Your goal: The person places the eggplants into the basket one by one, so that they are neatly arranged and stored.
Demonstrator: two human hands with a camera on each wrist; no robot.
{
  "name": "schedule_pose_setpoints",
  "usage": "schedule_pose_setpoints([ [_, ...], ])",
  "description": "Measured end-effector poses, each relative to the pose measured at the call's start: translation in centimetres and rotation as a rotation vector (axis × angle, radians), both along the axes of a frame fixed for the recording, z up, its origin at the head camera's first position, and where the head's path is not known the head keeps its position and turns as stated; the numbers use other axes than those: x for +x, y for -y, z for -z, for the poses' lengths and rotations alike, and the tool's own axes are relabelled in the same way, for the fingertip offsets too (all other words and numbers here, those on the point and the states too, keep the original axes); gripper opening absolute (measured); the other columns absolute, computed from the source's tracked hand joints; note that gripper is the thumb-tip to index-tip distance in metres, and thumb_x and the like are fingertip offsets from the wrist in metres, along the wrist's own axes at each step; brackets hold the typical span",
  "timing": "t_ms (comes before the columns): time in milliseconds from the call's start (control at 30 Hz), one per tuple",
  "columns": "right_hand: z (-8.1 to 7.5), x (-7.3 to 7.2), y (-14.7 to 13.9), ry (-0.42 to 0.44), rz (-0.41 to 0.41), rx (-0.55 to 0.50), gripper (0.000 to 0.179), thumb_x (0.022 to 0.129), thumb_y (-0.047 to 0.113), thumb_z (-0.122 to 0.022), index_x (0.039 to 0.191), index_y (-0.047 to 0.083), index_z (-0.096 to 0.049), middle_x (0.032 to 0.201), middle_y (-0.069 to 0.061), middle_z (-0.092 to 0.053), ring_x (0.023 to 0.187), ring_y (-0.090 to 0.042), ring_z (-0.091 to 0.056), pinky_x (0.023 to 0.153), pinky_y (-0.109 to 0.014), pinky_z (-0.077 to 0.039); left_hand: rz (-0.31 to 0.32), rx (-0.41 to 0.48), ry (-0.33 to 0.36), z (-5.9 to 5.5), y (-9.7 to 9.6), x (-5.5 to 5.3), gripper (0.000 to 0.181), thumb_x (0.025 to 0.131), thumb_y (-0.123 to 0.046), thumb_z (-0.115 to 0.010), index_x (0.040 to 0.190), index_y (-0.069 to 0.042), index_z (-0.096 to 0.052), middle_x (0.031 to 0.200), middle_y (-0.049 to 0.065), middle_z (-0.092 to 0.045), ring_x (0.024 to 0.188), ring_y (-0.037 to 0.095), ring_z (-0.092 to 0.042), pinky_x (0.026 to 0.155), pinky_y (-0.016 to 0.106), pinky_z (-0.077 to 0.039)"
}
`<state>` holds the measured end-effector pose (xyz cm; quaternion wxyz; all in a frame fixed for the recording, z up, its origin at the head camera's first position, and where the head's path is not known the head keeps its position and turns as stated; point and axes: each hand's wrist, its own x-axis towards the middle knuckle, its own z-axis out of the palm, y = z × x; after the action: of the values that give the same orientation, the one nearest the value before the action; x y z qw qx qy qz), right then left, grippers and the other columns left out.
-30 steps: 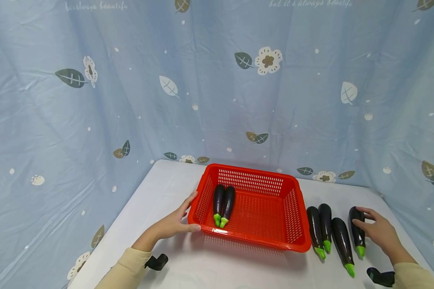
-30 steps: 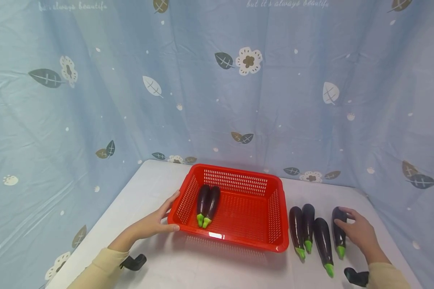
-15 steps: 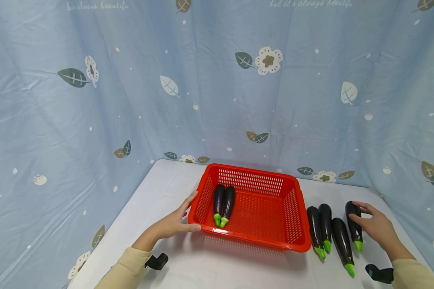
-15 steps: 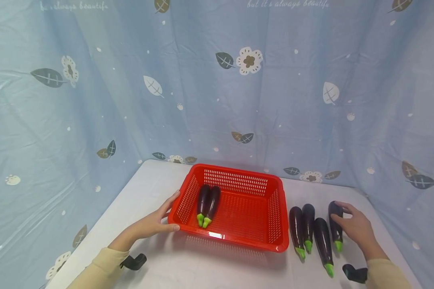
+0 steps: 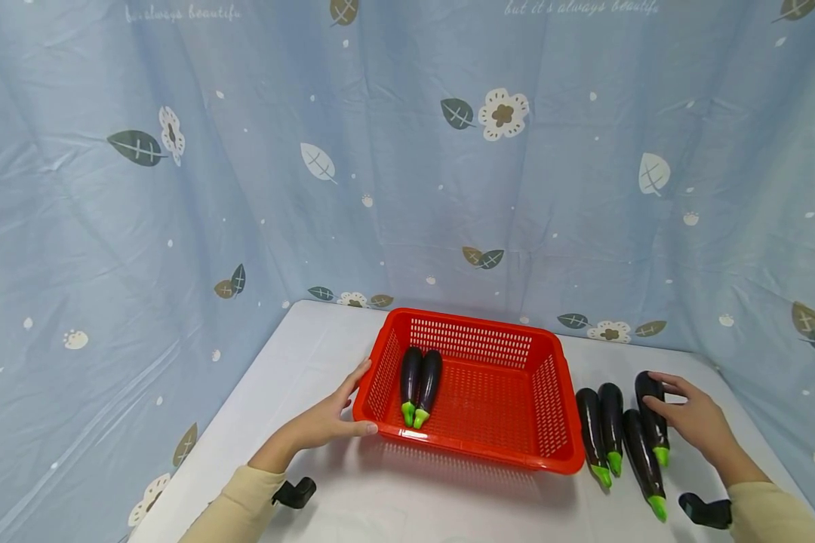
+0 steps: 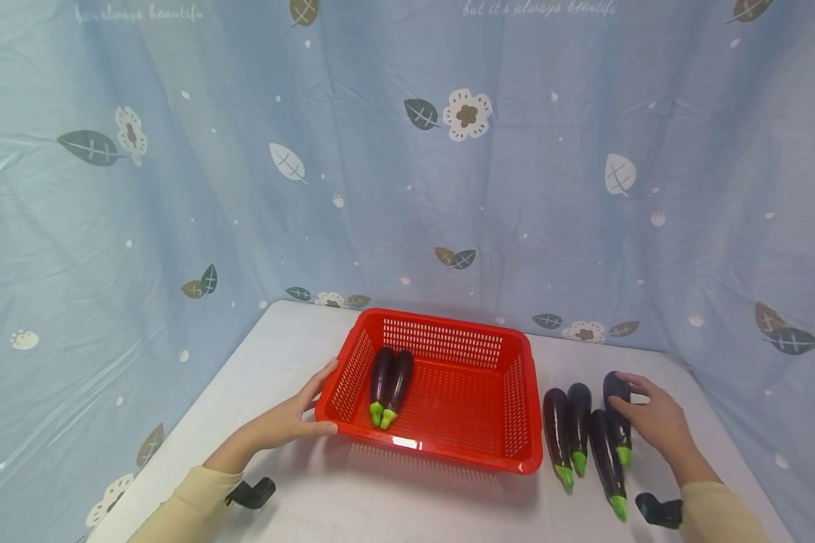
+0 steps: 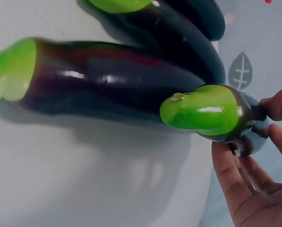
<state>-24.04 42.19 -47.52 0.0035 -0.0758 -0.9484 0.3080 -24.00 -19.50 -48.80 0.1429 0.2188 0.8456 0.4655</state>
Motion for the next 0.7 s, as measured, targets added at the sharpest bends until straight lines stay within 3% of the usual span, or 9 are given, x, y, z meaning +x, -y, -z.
schedule_pose_setpoints([
  [700, -0.1, -0.3, 2.3, -0.013, -0.062, -0.021, 0.070, 0.102, 0.040, -0.061, 0.150, -0.004, -0.038, 0.143, -0.045, -0.036, 0.119, -0.062, -0.049, 0.087, -0.065, -0.053, -0.006, 0.007, 0.003, 0.0, 0.0, 0.0, 0.109, 0.086, -0.041, -0.078, 0.165, -0.027, -0.004, 0.171, 0.003, -0.004, 0.154, 0.036, -0.017, 0.115, 0.060, -0.034],
])
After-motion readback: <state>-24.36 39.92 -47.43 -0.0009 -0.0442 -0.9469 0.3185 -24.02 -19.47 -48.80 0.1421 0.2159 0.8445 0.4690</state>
